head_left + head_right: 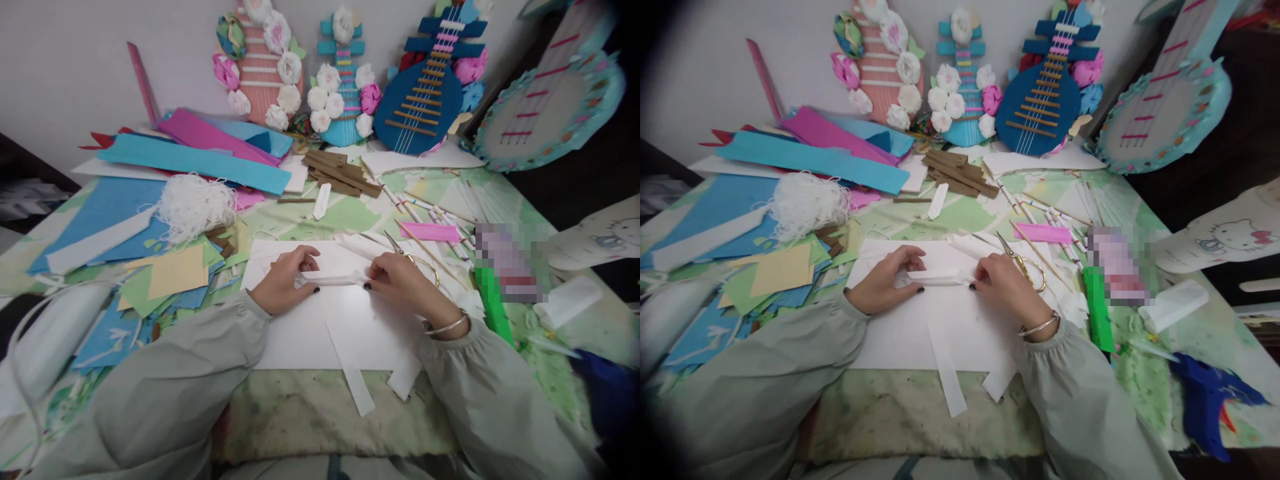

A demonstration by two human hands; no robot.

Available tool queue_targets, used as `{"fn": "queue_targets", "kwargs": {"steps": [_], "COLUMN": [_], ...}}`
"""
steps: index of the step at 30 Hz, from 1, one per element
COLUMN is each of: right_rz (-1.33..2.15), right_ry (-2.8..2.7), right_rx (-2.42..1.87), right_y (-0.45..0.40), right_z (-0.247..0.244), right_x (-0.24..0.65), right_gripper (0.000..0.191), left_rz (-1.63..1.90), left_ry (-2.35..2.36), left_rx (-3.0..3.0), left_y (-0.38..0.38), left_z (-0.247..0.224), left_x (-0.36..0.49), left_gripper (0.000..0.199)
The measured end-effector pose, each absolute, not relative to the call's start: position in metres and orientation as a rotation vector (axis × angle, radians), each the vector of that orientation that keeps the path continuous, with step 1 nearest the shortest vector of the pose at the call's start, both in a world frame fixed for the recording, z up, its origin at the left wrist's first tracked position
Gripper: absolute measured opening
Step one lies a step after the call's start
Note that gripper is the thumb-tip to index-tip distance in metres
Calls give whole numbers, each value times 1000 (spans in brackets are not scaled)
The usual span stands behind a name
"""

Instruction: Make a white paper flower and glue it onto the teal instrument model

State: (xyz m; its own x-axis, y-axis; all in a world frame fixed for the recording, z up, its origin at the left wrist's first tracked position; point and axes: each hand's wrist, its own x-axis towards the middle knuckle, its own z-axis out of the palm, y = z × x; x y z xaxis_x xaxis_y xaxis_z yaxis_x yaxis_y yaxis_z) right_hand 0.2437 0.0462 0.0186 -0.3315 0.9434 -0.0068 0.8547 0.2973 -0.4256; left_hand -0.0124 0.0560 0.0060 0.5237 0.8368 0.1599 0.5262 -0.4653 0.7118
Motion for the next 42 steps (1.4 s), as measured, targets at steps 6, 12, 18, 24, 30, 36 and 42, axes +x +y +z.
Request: {"fn": "queue_targets", "kwargs": {"steps": [6,12,18,24,30,36,42], "right_rz": [709,586,684,660,149,-29,-6], "right_ry": [-2173,-2279,-2150,-1854,-1924,-2220,-2309], "right_rx": [-1715,-1682,-1657,-1551,-1331,-1089,-993], "right_y": [46,43,44,39,20,13,15], "right_z": [25,21,28,37,35,19,13], "right_x": [245,240,246,245,219,196,188], "right_gripper": [12,8,5,24,13,22,20], "left_rz": [657,542,633,741,710,774,701], "left_ry": [1137,1248,1216,1290,1136,856,810], "left_rx": [2166,2308,2192,1927,1331,889,672], "left_y": [56,52,51,48,34,28,29], "left_z": [6,10,14,20,23,15,19], "left_x": [-11,-6,-4,-3,8,14,10], "left_gripper": [43,17,11,20,35,43,45]}}
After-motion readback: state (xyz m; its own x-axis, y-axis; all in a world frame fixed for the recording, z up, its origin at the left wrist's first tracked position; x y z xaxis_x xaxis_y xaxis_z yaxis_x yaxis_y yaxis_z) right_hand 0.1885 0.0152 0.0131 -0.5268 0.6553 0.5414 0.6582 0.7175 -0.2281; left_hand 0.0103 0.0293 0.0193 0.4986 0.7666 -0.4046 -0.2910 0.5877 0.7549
